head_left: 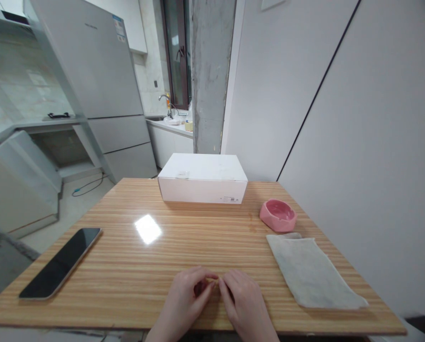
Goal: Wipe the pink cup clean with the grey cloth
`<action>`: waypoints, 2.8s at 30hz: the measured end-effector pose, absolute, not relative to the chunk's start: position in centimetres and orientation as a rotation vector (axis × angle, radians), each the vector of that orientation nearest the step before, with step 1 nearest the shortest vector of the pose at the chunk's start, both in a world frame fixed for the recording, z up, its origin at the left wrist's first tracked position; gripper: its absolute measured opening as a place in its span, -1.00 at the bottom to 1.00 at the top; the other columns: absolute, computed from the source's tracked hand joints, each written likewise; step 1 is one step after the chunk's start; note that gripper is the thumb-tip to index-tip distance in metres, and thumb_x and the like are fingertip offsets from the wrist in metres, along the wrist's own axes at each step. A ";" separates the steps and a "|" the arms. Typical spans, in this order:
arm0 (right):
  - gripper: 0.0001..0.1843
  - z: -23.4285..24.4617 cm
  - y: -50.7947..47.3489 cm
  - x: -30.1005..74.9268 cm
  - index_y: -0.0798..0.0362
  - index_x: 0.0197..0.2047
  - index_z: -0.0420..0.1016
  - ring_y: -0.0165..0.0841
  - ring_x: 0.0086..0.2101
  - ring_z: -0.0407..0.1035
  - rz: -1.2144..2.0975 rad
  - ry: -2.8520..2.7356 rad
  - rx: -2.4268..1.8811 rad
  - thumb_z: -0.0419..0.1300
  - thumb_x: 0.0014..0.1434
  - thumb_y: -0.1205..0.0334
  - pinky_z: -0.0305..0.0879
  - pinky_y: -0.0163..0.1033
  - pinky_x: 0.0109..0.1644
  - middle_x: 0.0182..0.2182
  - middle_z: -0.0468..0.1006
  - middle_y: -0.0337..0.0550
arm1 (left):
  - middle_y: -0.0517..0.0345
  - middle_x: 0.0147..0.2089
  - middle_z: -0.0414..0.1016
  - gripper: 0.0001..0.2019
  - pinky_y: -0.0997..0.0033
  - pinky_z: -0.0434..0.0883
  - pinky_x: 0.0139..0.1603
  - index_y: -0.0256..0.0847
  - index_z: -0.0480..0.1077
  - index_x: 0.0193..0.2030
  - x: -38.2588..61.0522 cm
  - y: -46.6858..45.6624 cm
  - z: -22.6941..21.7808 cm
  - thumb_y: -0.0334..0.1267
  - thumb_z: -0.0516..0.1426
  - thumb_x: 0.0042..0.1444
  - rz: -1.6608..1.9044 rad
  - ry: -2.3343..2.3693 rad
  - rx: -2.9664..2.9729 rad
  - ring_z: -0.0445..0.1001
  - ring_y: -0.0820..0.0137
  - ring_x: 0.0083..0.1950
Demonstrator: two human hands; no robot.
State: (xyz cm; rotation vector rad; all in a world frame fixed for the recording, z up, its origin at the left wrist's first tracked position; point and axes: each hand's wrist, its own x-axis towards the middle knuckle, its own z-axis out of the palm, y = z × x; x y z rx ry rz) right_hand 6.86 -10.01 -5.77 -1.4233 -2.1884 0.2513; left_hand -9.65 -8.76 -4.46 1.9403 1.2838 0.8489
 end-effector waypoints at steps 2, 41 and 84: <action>-0.72 -5.7 -10.0 6.8 0.02 -0.44 0.31 -0.36 -0.42 0.33 0.237 -2.185 -1.421 -0.09 0.26 0.38 0.11 -0.27 -0.32 -0.48 0.42 -0.23 | 0.18 -0.45 0.46 -0.80 0.54 0.24 -0.41 -0.12 0.53 -0.26 -9.6 -8.8 -4.4 -0.27 0.06 0.15 0.834 1.299 1.944 0.38 0.45 -0.44; -0.79 -7.1 -9.7 6.9 0.01 -0.47 0.26 -0.36 -0.45 0.30 0.168 -2.160 -1.385 0.02 0.20 0.40 0.06 -0.27 -0.34 -0.51 0.38 -0.28 | 0.21 -0.43 0.48 -0.82 0.52 0.24 -0.39 -0.11 0.50 -0.27 -9.7 -8.9 -4.9 -0.27 0.06 0.16 0.849 1.330 1.892 0.39 0.45 -0.42; -0.80 -6.4 -10.1 6.9 0.02 -0.30 0.32 -0.32 -0.35 0.36 0.318 -2.104 -1.404 -0.05 0.17 0.46 0.16 -0.26 -0.25 -0.39 0.46 -0.17 | 0.26 -0.52 0.39 -0.84 0.51 0.24 -0.43 -0.16 0.43 -0.20 -8.1 -7.3 -3.6 -0.29 0.06 0.11 0.855 1.410 1.857 0.36 0.46 -0.47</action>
